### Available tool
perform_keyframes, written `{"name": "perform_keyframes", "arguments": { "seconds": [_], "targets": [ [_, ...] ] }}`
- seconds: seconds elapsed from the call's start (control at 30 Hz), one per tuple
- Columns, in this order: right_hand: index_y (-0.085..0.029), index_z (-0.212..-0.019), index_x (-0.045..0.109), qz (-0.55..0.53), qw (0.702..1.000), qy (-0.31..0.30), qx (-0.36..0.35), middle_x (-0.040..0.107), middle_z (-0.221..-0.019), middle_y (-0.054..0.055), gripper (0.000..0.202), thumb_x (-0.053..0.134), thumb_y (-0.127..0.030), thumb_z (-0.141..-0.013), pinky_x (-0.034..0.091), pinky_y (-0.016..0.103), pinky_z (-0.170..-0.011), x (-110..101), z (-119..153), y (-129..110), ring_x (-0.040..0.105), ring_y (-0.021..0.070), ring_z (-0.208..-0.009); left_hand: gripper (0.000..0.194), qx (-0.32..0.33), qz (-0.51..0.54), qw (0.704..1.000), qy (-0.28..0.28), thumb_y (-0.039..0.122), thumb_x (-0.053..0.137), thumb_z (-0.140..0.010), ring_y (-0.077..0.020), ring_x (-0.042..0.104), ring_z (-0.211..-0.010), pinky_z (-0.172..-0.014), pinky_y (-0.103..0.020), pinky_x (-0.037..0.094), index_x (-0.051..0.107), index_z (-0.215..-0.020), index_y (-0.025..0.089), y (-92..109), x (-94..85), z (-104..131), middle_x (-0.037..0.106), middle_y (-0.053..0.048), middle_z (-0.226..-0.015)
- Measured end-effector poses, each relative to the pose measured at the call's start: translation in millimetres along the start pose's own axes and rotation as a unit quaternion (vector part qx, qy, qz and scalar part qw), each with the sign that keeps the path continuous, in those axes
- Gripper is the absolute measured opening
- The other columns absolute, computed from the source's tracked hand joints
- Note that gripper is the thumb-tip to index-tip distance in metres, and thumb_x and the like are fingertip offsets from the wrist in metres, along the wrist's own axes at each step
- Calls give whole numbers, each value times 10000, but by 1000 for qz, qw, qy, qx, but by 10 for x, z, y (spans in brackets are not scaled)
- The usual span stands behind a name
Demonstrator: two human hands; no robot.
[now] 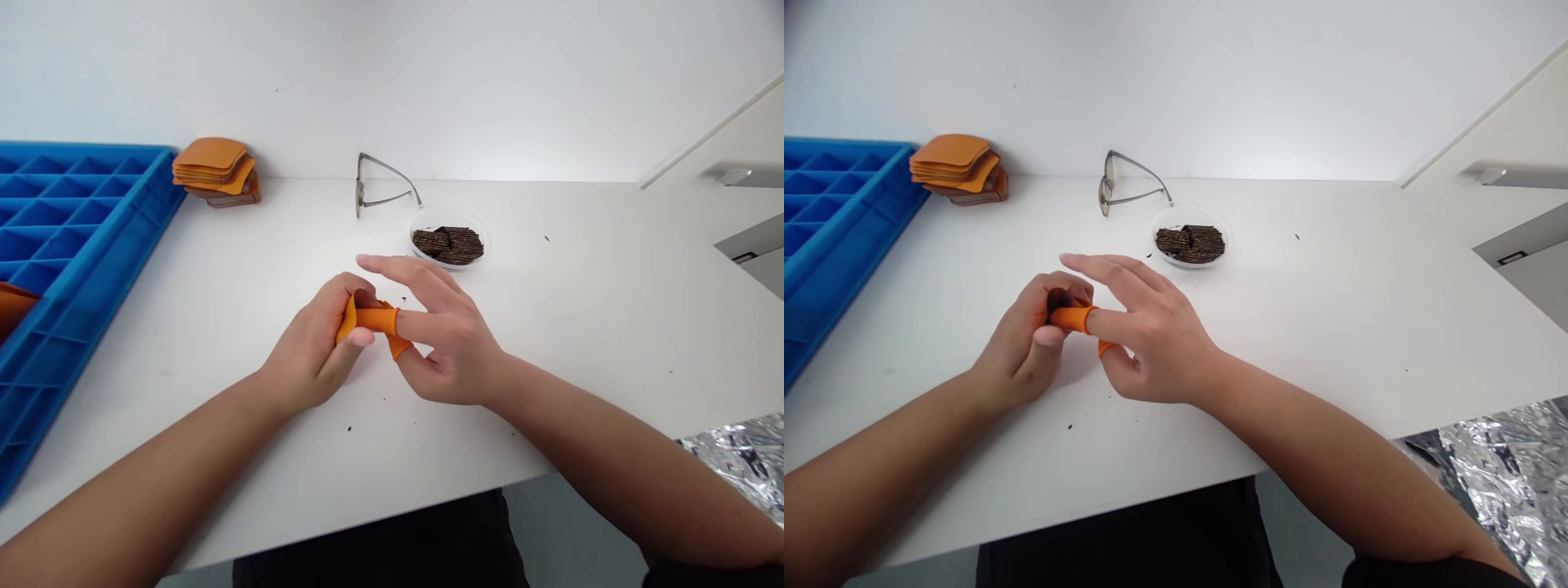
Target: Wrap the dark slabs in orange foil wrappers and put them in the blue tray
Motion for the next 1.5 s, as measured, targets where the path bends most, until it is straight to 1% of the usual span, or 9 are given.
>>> {"name": "perform_keyframes", "arguments": {
  "seconds": [0.23,0.37,0.43,0.57,0.83,0.93,1.23,1.37,1.5],
  "targets": [
    [-289,-1085,734,-43,991,84,97,678,-1349,48,307,571,-110,-896,578,496,-1018,-415,-197,102,648,255,-1249,490,-56,6,998,34,673,389,-996,-169,488,-745,-651,-318,445,517,-1124,218,-78,-61,-15,563,-51,-919],
    [-331,-1070,746,40,969,183,162,678,-1308,21,251,633,-169,-915,590,451,-977,-713,-195,335,645,231,-1222,496,-55,18,998,26,680,385,-992,-178,488,-756,-672,-337,461,514,-1122,219,-96,-51,-7,558,-61,-932],
    [-306,-1052,749,88,960,186,189,672,-1295,57,200,650,-196,-917,578,476,-973,-818,-171,490,613,260,-1272,479,-47,25,998,22,664,380,-1000,-178,481,-749,-669,-339,460,512,-1130,222,-98,-36,2,541,-55,-906],
    [-285,-1099,755,190,928,74,313,628,-1394,81,208,686,-291,-903,486,558,-1103,-940,-154,888,554,304,-1348,440,-23,35,999,18,635,387,-1012,-165,459,-721,-628,-314,430,510,-1113,224,-76,-15,6,525,-45,-880],
    [-303,-1013,799,116,856,-187,468,550,-1520,46,259,668,-486,-885,459,601,-1109,-921,-206,1503,514,367,-1392,465,-33,19,999,5,664,388,-1001,-157,464,-685,-617,-304,424,516,-1099,228,-51,-37,11,571,-42,-866],
    [-293,-988,799,114,849,-213,470,555,-1509,45,235,678,-463,-880,415,608,-1147,-871,-218,1593,454,379,-1443,482,-37,31,999,5,684,388,-991,-150,443,-657,-584,-298,406,512,-1105,232,-72,-36,28,569,-41,-856],
    [-223,-899,724,129,831,-232,489,581,-1448,103,249,647,-460,-900,438,517,-1073,-794,-276,1656,531,343,-1323,554,-100,49,994,-17,755,333,-960,-150,498,-734,-634,-307,449,492,-1088,240,57,26,34,570,-44,-944],
    [-222,-766,635,130,811,-247,514,682,-1196,108,389,653,-595,-874,493,417,-857,-772,-308,1632,622,279,-1038,549,-96,46,994,-24,762,332,-958,-147,478,-724,-625,-302,423,492,-1095,255,76,42,39,552,-32,-941],
    [-218,-669,553,122,805,-255,522,669,-930,64,449,700,-608,-836,434,332,-687,-751,-344,1621,567,197,-800,558,-102,48,993,-22,769,334,-951,-151,471,-720,-626,-304,411,495,-1097,255,65,46,45,551,-35,-940]
  ]
}}
Point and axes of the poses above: each hand's wrist, its own z-axis away from the middle knuckle, its own x-axis out of the palm, y = z × x, the point moved 2 cm from there along -z, towards the middle knuckle
